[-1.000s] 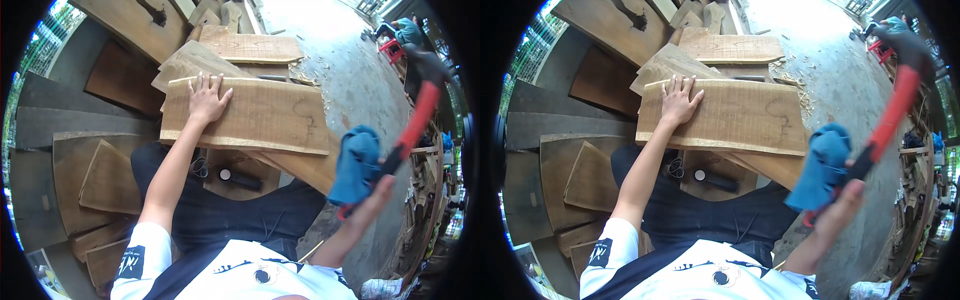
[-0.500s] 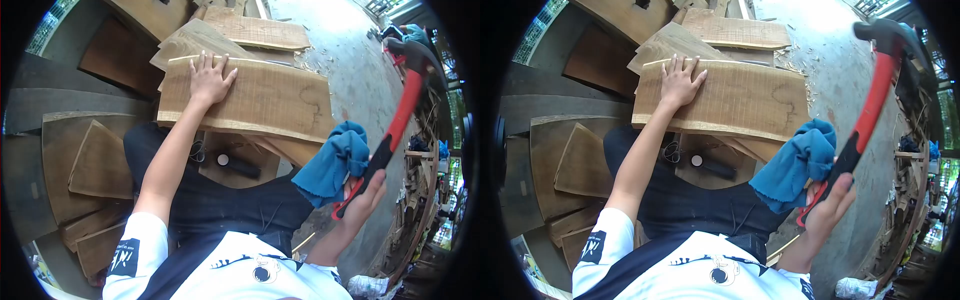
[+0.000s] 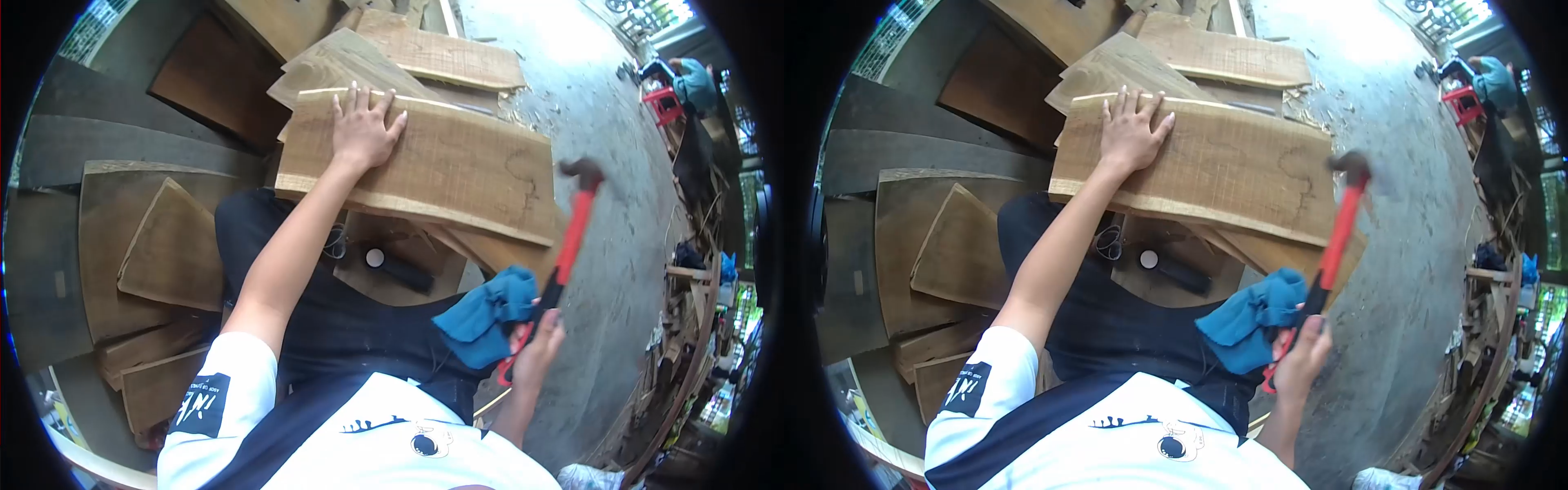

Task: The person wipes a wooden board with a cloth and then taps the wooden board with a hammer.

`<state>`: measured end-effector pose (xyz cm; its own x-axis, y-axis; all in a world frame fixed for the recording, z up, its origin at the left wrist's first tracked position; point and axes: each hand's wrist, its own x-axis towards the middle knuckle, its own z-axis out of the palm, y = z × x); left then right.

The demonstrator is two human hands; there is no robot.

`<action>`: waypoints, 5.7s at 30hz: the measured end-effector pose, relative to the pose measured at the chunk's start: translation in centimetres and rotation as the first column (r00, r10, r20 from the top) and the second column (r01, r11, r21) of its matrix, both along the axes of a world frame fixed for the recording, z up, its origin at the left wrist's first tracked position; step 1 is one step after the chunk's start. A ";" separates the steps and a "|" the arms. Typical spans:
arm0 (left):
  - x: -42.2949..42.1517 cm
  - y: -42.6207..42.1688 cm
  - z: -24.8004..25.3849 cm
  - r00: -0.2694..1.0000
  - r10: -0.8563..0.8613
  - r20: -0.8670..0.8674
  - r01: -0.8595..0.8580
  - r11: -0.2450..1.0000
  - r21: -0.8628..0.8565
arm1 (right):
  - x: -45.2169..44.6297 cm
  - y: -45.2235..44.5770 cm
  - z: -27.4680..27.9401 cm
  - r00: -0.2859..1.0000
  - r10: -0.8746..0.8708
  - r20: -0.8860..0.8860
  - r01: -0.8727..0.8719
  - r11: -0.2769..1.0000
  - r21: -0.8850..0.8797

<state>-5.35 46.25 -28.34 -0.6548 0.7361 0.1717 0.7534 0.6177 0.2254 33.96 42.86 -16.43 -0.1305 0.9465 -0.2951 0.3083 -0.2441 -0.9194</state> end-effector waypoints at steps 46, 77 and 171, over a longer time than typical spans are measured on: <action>21.2 -16.2 3.5 0.523 -0.490 0.697 0.168 0.861 0.480 | -5.5 -0.8 -9.2 0.736 0.595 -0.322 -0.652 0.751 -0.105; 17.6 -13.1 4.9 -0.099 -0.071 0.993 -0.085 0.994 0.062 | -6.0 23.3 -12.1 0.490 -0.174 0.854 -0.423 0.810 0.407; 14.5 -16.2 9.1 0.429 -0.325 0.843 -0.362 0.793 0.490 | -5.2 19.8 -13.8 0.764 -0.389 0.514 -0.150 0.668 0.729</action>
